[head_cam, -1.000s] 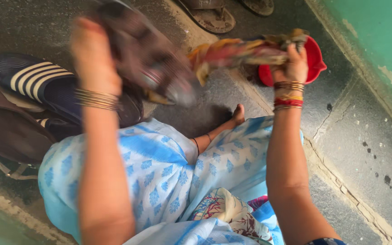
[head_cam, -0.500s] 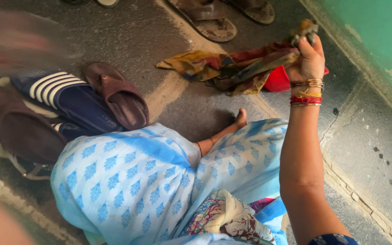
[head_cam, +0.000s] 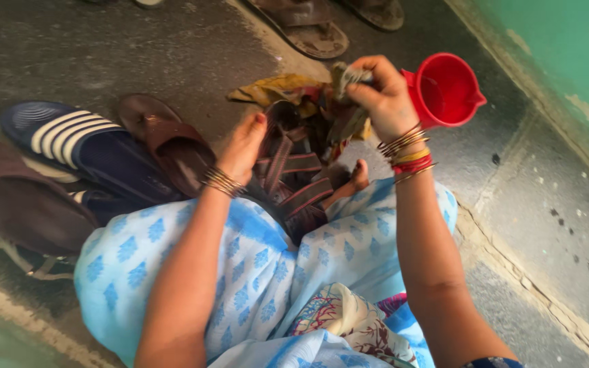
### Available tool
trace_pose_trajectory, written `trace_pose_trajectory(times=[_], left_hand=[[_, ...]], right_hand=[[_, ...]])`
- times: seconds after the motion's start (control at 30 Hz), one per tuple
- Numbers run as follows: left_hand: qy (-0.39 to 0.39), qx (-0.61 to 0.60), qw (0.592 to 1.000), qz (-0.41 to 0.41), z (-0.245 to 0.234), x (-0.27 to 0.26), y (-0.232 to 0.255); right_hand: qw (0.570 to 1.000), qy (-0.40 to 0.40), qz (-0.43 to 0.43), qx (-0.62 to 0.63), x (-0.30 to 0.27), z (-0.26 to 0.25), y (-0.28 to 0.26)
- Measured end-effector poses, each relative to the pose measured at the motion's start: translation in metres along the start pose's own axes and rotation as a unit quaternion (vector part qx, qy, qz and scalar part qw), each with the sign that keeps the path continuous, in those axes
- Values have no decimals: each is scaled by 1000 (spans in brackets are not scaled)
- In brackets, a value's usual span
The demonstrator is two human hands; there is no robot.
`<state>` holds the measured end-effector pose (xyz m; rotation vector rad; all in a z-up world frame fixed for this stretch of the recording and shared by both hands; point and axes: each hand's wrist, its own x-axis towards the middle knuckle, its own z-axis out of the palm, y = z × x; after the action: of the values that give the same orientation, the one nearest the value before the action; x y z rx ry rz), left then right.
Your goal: The person cleans footwear using a cloth while sitting on the floor, wiping the straps and soles of different sandals and slides.
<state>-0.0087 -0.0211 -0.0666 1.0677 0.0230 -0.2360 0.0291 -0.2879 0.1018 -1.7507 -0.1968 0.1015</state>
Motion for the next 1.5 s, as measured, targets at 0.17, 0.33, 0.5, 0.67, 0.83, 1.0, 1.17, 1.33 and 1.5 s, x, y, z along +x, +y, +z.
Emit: trace_pose_trajectory(times=[0.17,0.33,0.5,0.67,0.83,1.0,1.17,1.33,1.5], left_hand=[[9,-36,999,-35,-17,9,-36],[9,54,999,0,-7,-2,-11],[34,61,998,1,0,7,-10],[38,25,998,-52,-10,1,-19],[63,-20,998,-10,-13,23,-34],[45,1,999,5,-21,19,-48],[32,158,987,9,-3,15,-12],[63,523,820,224,9,-13,29],[-9,577,792,198,27,-18,56]], right_hand=[[907,-59,-228,-348,-17,93,23],[866,-130,-249,-413,-60,115,4],[906,-21,-153,-394,-37,118,16],[828,-222,-275,-435,-55,110,27],[890,-87,-164,-416,-15,103,60],[951,-160,-109,-240,4,76,58],[891,-216,-68,-393,24,65,49],[908,-183,-55,-374,27,50,58],[941,-160,17,-299,20,47,67]])
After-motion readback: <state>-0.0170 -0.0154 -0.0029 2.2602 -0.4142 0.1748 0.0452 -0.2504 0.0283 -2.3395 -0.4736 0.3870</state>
